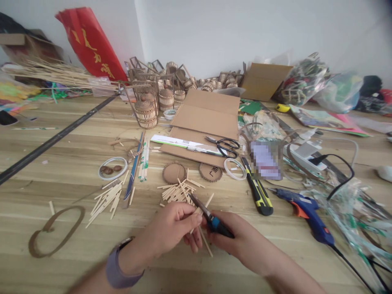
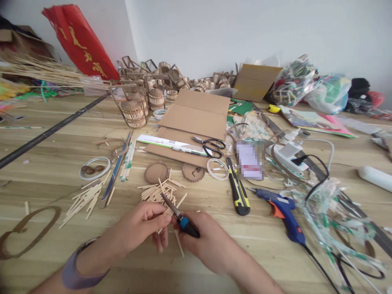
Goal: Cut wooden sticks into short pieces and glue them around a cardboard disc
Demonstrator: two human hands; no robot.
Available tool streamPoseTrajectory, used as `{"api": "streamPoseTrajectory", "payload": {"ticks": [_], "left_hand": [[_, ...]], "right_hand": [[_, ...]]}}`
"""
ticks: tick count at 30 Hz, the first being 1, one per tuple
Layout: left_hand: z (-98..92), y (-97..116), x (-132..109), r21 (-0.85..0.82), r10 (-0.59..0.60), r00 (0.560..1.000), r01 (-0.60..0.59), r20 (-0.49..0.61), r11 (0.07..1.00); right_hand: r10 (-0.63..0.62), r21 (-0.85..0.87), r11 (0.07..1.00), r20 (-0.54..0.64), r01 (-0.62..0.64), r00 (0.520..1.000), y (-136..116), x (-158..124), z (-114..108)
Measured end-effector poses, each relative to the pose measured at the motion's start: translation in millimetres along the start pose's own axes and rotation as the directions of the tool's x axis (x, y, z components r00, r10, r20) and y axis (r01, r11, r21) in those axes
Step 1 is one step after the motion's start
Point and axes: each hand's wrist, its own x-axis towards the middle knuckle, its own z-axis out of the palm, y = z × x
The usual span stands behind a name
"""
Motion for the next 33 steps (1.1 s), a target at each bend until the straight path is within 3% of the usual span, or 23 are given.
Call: {"api": "streamPoseTrajectory", "payload": {"ticks": [7,12,17,33], "left_hand": [[-2.1,-5.7,1.8,0.027,0.034,0.999,-0.034,-0.009,0.999],[-3.1,-5.2,0.5,0.082,0.035,0.999,-0.033,-0.020,0.996],[-0.3,-1.8,0.2,0.099,0.009,0.999,-0.005,-0.043,0.995],[-0.9,-1.8,0.0,0.202,0.028,0.997,-0.011,-0.078,0.979]], "right_hand": [[0.020,-0.041,0.999,-0.055,-0.023,0.998,1.3,2.2,3.4],[-0.007,0.079,0.997,0.037,0.004,0.999,-0.8,0.6,-3.2],[0.088,0.193,0.975,0.109,-0.108,0.990,-2.8,-2.1,-8.8],[0.078,0.044,0.996,0.043,-0.080,0.996,1.8,1.3,-0.9]]}}
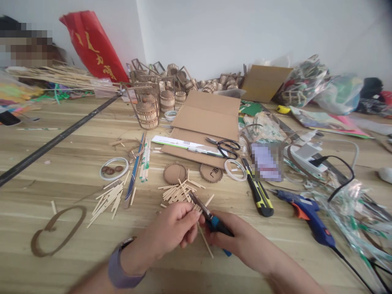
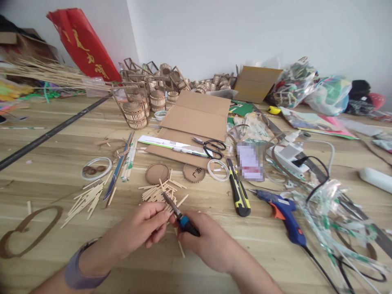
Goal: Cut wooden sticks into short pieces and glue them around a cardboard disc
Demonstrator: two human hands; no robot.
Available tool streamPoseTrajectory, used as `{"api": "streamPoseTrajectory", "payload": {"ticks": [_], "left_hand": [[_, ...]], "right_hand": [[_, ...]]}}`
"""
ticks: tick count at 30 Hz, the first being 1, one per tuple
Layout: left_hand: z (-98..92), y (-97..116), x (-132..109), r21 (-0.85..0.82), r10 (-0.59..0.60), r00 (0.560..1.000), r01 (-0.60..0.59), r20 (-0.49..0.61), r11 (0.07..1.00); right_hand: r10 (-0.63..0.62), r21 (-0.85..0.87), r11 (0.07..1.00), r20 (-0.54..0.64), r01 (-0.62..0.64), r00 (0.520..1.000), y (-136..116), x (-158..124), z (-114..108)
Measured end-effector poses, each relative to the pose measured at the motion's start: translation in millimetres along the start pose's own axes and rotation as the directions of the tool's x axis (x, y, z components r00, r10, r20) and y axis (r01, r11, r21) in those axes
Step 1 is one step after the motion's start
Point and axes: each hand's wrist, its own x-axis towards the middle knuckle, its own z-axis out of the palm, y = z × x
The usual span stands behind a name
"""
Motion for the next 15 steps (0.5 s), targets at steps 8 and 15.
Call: {"api": "streamPoseTrajectory", "payload": {"ticks": [8,15], "left_hand": [[0.8,1.4,-2.4,0.118,0.034,0.999,-0.030,-0.037,0.993],[-7.9,7.2,-3.8,0.179,0.187,0.969,-0.157,-0.163,0.971]], "right_hand": [[-0.036,-0.089,0.996,-0.114,0.026,0.993,-2.1,-0.9,4.8],[-0.080,-0.086,0.994,-0.250,0.060,0.965,4.4,-1.0,-13.2]]}}
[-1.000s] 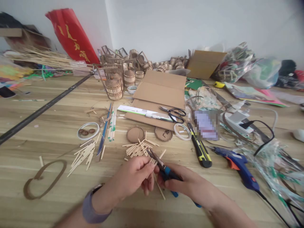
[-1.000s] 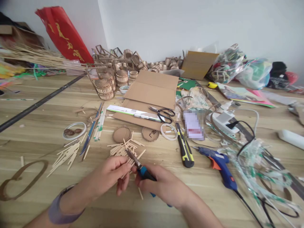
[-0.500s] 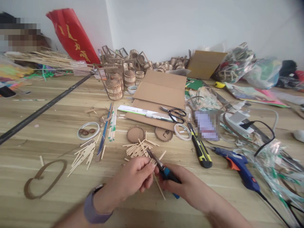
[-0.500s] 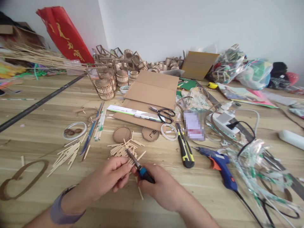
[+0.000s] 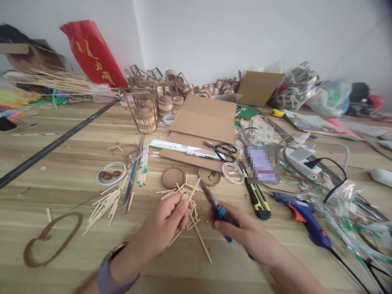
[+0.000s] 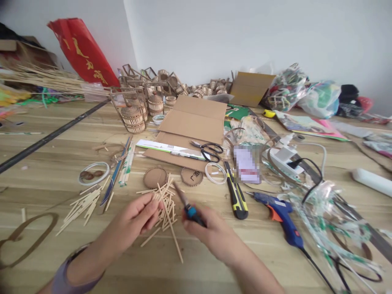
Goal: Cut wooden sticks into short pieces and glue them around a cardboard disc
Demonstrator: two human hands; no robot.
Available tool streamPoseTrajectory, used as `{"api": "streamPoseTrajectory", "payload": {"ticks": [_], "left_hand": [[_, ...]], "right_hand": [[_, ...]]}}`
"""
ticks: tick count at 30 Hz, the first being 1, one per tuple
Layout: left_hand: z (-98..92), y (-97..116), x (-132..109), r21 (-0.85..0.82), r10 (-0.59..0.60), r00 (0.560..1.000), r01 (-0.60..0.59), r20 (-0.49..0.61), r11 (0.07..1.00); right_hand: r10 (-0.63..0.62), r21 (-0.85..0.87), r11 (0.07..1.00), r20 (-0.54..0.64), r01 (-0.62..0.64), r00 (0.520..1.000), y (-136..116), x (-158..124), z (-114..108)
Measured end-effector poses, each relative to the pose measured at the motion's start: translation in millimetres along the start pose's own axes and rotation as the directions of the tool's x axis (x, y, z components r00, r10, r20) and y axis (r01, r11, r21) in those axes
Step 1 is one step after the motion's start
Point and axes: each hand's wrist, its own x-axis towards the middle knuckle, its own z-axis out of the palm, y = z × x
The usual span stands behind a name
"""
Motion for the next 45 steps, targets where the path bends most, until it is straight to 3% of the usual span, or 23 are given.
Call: {"api": "streamPoseTrajectory", "payload": {"ticks": [2,4,7,9,14,27,34,38,41,43,45], "left_hand": [[2.3,-1.5,0.3,0.185,0.011,1.000,-0.010,-0.005,0.983],[7.7,-4.2,0.1,0.386,0.008,0.999,-0.024,0.041,0.922],[16.4,-8.1,-0.8,0.563,-0.004,0.996,-0.045,0.086,0.825],[19.8,-9.3,-1.2,0.609,0.009,0.996,-0.063,0.092,0.791],[22.8,-7.7,-1.7,0.713,0.009,0.996,-0.066,0.084,0.699],[33.1,-2.0,-7.4,0.893,-0.018,1.000,0.027,-0.021,0.449],[35.4,1.3,-8.0,0.902,0.014,0.999,0.039,-0.050,0.429],[40.9,2.4,-9.1,0.919,-0.034,0.999,0.044,-0.034,0.393],[41.6,2.0,-7.3,0.924,-0.076,0.997,0.060,-0.033,0.377],[35.5,0.6,-4.8,0.896,-0.070,0.998,0.027,0.005,0.443],[23.9,-0.8,-2.5,0.797,-0.012,0.995,-0.072,0.099,0.600]], "right_hand": [[-0.052,-0.122,0.992,-0.235,0.023,0.971,5.6,1.5,-3.0],[-0.185,-0.260,0.961,-0.365,0.091,0.913,9.7,2.2,-2.2],[-0.361,-0.362,0.897,-0.263,0.255,0.895,12.9,2.4,6.1],[-0.382,-0.417,0.864,-0.182,0.281,0.906,14.8,2.8,14.0],[-0.342,-0.584,0.791,-0.173,0.183,0.924,21.6,5.8,28.5],[-0.295,-0.685,0.727,-0.248,0.048,0.923,21.3,5.1,44.5],[-0.267,-0.685,0.728,-0.255,0.021,0.929,18.9,5.0,44.1],[-0.255,-0.681,0.732,-0.259,0.011,0.932,18.6,5.5,46.9],[-0.214,-0.617,0.787,-0.242,0.020,0.946,18.2,6.3,46.0],[-0.188,-0.553,0.832,-0.209,0.042,0.960,17.4,6.5,40.6],[-0.184,-0.510,0.857,-0.163,0.077,0.969,15.7,5.6,31.2]]}}
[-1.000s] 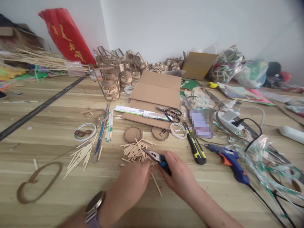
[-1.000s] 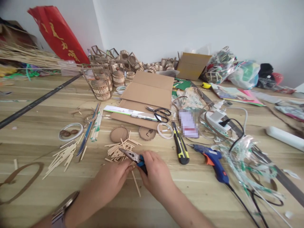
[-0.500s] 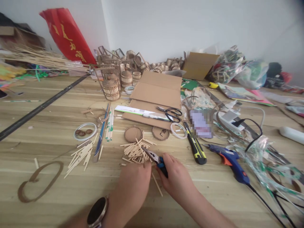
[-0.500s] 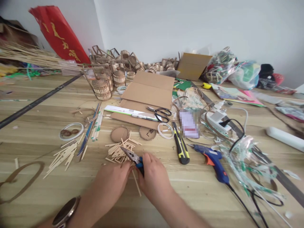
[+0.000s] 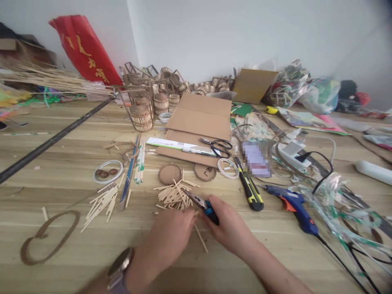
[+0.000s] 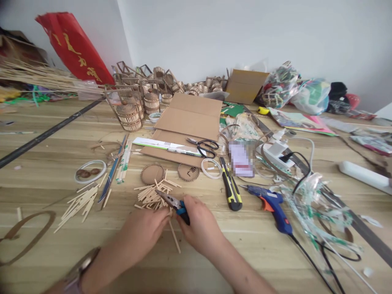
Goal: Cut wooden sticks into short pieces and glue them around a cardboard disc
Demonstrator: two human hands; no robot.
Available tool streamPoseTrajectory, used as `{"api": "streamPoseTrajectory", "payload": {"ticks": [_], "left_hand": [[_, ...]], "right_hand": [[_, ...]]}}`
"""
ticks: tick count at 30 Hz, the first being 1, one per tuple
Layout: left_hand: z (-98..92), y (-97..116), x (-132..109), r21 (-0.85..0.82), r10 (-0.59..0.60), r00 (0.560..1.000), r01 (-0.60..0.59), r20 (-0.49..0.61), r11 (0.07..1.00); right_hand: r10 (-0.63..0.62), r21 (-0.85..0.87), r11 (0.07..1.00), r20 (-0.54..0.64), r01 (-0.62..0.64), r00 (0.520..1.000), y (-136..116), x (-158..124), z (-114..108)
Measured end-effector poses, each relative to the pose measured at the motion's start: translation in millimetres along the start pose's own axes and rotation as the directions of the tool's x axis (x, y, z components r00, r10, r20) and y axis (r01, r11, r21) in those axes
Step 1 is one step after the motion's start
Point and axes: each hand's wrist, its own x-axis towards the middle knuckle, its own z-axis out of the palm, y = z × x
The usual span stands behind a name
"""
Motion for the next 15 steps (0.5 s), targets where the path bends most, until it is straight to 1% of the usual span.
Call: {"api": "streamPoseTrajectory", "payload": {"ticks": [1,2,3,4,5,7,9,10,12,15], "left_hand": [[-3.7,-5.8,0.1,-0.123,0.062,0.998,-0.061,0.005,0.991],[-7.3,-11.4,-0.2,-0.253,0.118,0.993,-0.115,-0.002,0.961],[-10.5,-16.2,-0.6,-0.377,0.175,0.984,-0.154,0.022,0.913],[-12.6,-19.8,-1.0,-0.493,0.218,0.975,-0.166,0.049,0.854],[-13.5,-22.1,-1.2,-0.589,0.222,0.973,-0.146,0.059,0.795],[-10.9,-22.2,-0.2,-0.731,0.130,0.990,-0.044,0.061,0.681],[-3.9,-17.5,2.2,-0.855,0.011,0.994,0.087,0.107,0.511],[0.2,-14.2,3.5,-0.896,-0.019,0.989,0.140,0.146,0.422],[7.5,-7.4,5.1,-0.933,-0.046,0.976,0.217,0.213,0.288],[14.2,-1.4,4.5,-0.948,-0.077,0.958,0.284,0.275,0.144]], "right_hand": [[-0.018,0.039,0.999,0.023,0.017,1.000,1.7,0.3,-5.6],[-0.039,0.095,0.995,0.046,0.035,0.998,3.2,0.5,-11.4],[-0.065,0.173,0.984,0.070,0.052,0.995,4.4,0.6,-17.0],[-0.086,0.249,0.967,0.084,0.062,0.993,5.3,0.5,-21.8],[-0.098,0.314,0.947,0.087,0.066,0.991,5.8,0.2,-25.4],[-0.088,0.368,0.928,0.056,0.062,0.995,5.6,-0.7,-28.3],[-0.077,0.355,0.932,0.008,0.069,0.997,3.6,-2.3,-25.6],[-0.091,0.343,0.935,-0.010,0.089,0.996,2.1,-3.4,-22.8],[-0.161,0.338,0.929,-0.007,0.154,0.987,-1.6,-5.9,-16.5],[-0.255,0.349,0.909,0.037,0.227,0.966,-6.8,-8.4,-10.2]]}}
